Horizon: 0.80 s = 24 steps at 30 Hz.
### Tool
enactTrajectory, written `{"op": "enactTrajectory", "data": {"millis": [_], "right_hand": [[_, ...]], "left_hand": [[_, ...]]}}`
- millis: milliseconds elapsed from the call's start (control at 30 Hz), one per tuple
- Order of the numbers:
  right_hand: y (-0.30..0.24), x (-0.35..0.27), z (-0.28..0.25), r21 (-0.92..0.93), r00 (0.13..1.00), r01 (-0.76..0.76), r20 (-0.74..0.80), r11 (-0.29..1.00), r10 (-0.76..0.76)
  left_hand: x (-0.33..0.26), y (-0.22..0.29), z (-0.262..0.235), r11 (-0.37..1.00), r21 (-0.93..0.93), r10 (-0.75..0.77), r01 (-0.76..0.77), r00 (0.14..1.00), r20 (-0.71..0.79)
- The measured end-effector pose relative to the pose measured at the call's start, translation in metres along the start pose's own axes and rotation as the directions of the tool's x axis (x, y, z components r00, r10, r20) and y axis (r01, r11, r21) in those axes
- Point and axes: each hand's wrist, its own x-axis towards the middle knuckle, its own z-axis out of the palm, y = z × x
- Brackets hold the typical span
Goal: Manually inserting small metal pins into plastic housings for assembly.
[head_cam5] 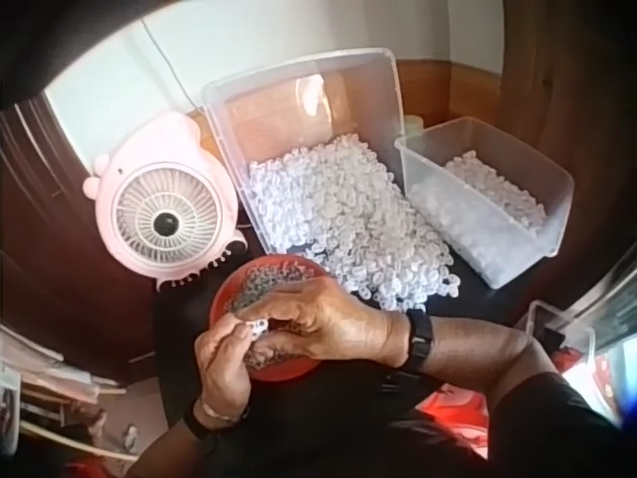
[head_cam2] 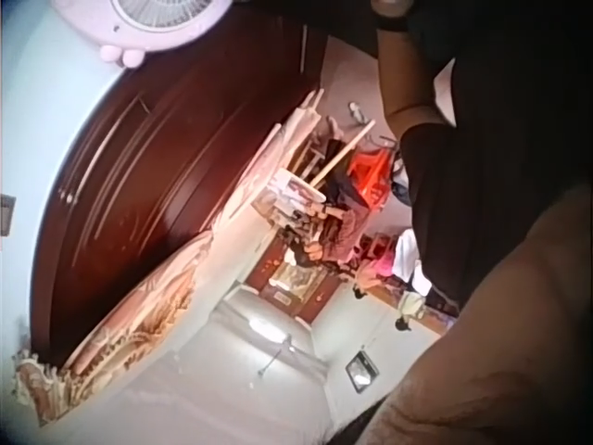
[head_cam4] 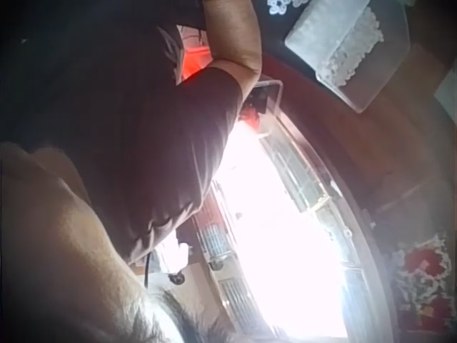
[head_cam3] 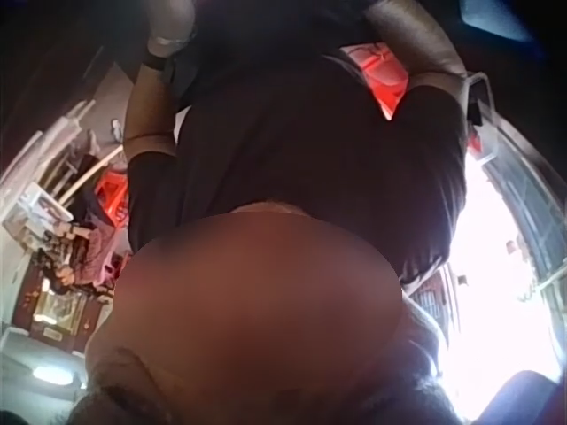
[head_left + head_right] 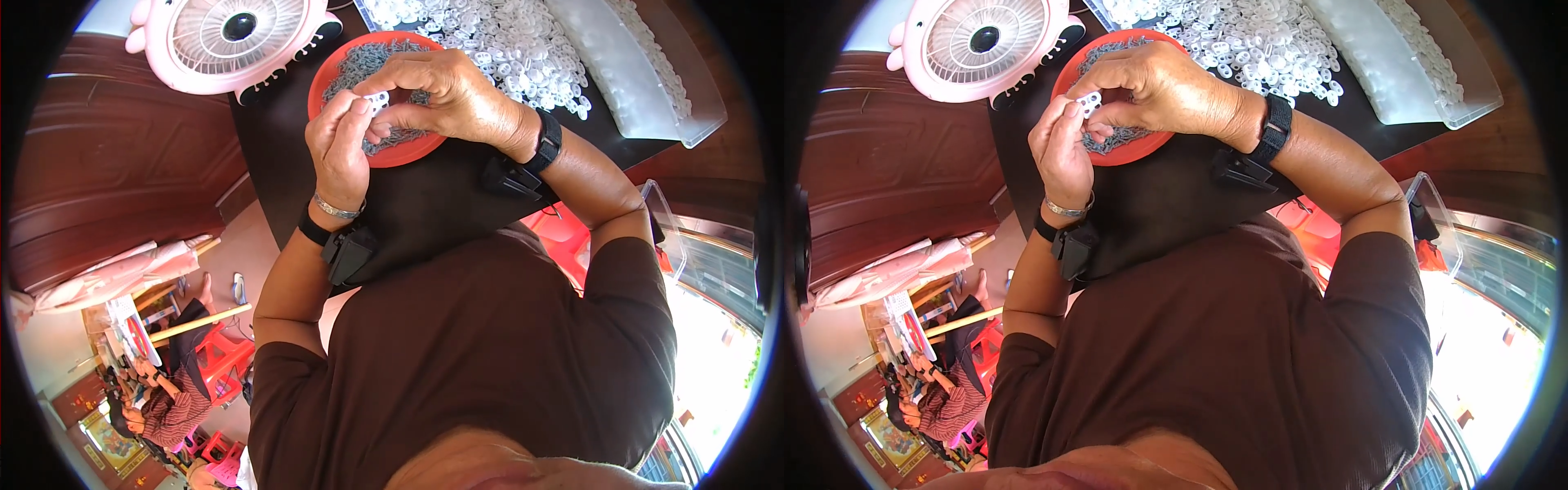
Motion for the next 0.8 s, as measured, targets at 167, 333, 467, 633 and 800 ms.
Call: {"op": "enactTrajectory", "data": {"millis": [167, 333, 467, 633, 800], "right_hand": [[0.0, -0.001, -0.001, 0.0, 1.0, 0.023, -0.016, 1.0, -0.023], [0.009, -0.003, -0.001, -0.023, 1.0, -0.014, 0.026, 1.0, 0.014], [0.008, -0.002, 0.001, 0.144, 0.987, -0.153, 0.078, 0.978, 0.143], [0.013, -0.002, 0.004, 0.308, 0.965, -0.261, 0.094, 0.915, 0.244], [0.012, -0.002, 0.0, 0.223, 0.964, -0.258, 0.13, 0.94, 0.234]], "left_hand": [[-0.001, 0.001, 0.002, 1.0, -0.011, 0.006, -0.006, 1.0, -0.013], [0.003, 0.0, 0.003, 0.998, 0.025, -0.055, 0.055, 0.998, -0.004], [0.004, -0.004, -0.002, 0.997, 0.04, -0.067, 0.067, 0.998, -0.005], [0.007, -0.001, -0.004, 0.985, 0.174, -0.021, 0.017, 1.0, 0.017], [0.011, 0.002, -0.012, 0.928, 0.372, -0.083, 0.032, 0.989, 0.123]]}}
